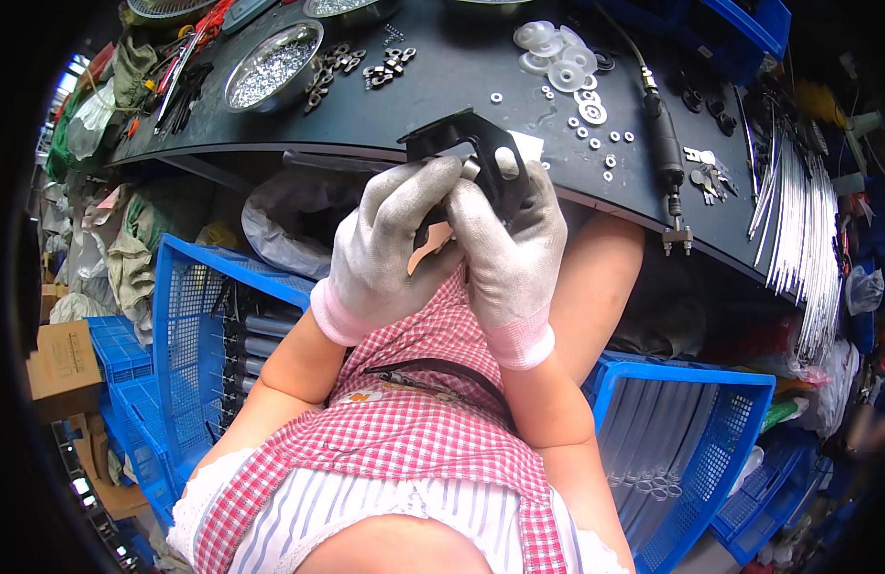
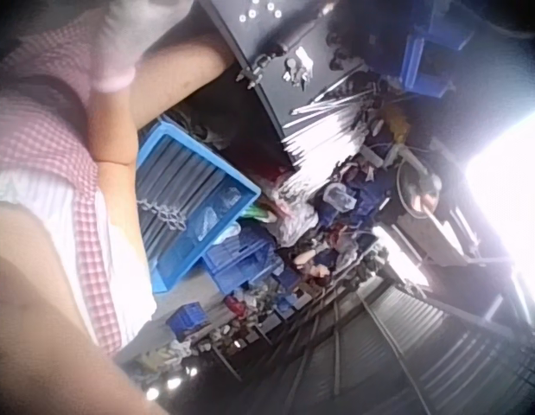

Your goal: Assembling mechanical components into a manual grease gun or dispensing tool.

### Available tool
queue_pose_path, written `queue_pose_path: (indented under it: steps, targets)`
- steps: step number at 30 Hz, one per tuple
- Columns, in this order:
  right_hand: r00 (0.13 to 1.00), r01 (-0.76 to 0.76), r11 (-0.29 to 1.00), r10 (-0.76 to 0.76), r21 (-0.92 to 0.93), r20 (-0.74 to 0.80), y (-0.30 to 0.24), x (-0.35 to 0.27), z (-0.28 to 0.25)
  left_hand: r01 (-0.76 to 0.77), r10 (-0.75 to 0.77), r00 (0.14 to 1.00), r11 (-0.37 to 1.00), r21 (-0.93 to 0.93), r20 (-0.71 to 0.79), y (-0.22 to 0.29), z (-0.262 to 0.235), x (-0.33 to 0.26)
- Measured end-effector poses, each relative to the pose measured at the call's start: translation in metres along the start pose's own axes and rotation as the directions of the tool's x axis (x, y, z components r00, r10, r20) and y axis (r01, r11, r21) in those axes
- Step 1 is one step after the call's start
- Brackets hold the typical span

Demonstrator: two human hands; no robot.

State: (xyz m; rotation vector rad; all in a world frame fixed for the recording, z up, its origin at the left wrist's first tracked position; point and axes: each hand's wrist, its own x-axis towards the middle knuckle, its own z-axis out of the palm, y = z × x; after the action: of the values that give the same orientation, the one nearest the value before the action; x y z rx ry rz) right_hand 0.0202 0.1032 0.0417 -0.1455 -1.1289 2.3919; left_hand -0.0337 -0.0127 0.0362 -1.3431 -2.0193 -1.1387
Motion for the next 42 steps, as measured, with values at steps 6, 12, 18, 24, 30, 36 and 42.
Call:
queue_pose_path:
  steps: [6,12,18,24,30,36,42]
  targets:
    - [0.995,-0.095,0.979,0.099,0.18,-0.012,0.006,0.0,0.003,-0.049,0.051,0.996,0.998,0.03,-0.068,-0.004,0.008,-0.004]
    - [0.993,-0.092,0.993,0.097,0.078,-0.065,0.013,-0.004,0.003,-0.039,0.035,0.99,0.999,-0.023,-0.136,-0.006,0.011,-0.005]
    - [0.993,-0.115,0.992,0.116,-0.054,0.027,0.002,0.008,-0.008,0.01,-0.012,0.999,0.998,0.061,0.032,-0.008,0.002,-0.007]
    - [0.998,-0.065,0.98,0.065,-0.189,-0.005,0.008,0.011,-0.014,0.036,-0.043,0.995,0.997,0.074,0.095,-0.007,0.002,-0.004]
    - [0.994,-0.094,0.886,0.106,-0.454,0.0,-0.001,0.036,-0.017,0.107,-0.124,0.979,0.988,0.109,0.164,-0.02,0.003,0.006]
    - [0.977,-0.045,0.428,0.208,-0.903,0.05,0.015,0.118,-0.05,0.217,-0.269,0.909,0.957,0.19,0.317,-0.093,0.012,0.029]
    - [0.954,0.241,0.325,0.096,-0.915,0.285,0.017,0.149,-0.065,0.247,-0.252,0.941,0.968,0.052,0.225,-0.103,-0.02,0.013]
